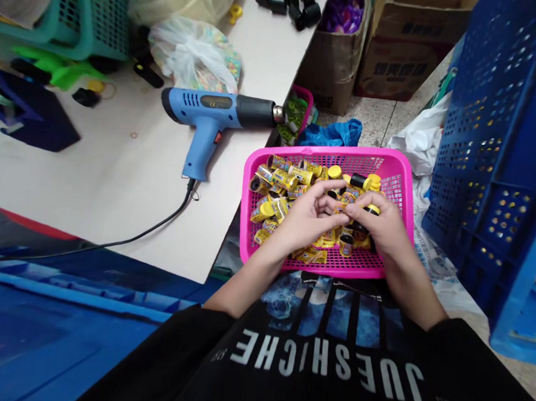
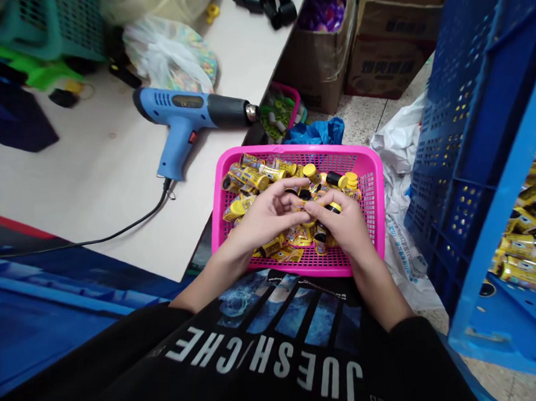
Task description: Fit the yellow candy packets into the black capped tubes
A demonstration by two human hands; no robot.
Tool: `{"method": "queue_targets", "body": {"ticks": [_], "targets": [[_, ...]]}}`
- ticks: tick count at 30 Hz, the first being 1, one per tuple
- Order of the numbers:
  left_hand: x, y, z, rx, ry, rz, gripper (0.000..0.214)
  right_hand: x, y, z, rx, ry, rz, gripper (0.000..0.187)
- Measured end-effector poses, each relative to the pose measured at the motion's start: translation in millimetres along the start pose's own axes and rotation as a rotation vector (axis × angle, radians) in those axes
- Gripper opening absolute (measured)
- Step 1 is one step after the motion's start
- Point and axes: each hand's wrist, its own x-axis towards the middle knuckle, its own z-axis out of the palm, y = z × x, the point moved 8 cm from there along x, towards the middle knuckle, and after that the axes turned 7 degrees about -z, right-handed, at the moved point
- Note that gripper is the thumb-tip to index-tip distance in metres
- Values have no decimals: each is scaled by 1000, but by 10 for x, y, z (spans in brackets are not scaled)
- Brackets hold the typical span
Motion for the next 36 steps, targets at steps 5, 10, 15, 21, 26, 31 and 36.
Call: {"method": "queue_targets", "body": {"ticks": [5, 10, 15, 21, 26, 31, 36], "targets": [[12, 1, -50, 118, 20, -17, 40, -12, -50, 60, 11, -114, -17, 40], [30, 4, -123, -2, 52, 4, 29, 23, -85, 105, -66, -210, -4, 28], [19, -36, -271, -7, 188, -12, 33, 34, -82, -129, 331, -15, -24, 31], [9, -41, -300, 46, 240, -30, 36, -15, -123, -289, 290, 21, -53, 43], [18, -68, -258, -5, 196, -55, 37, -21, -78, -285, 180, -20, -75, 44], [34, -127, -170, -68, 91, -126, 38, -34, -107, -296, -1, -19, -162, 37], [30, -86, -91, -8, 75, -81, 45, -80, -160, -183, -184, -31, -298, 34]]}}
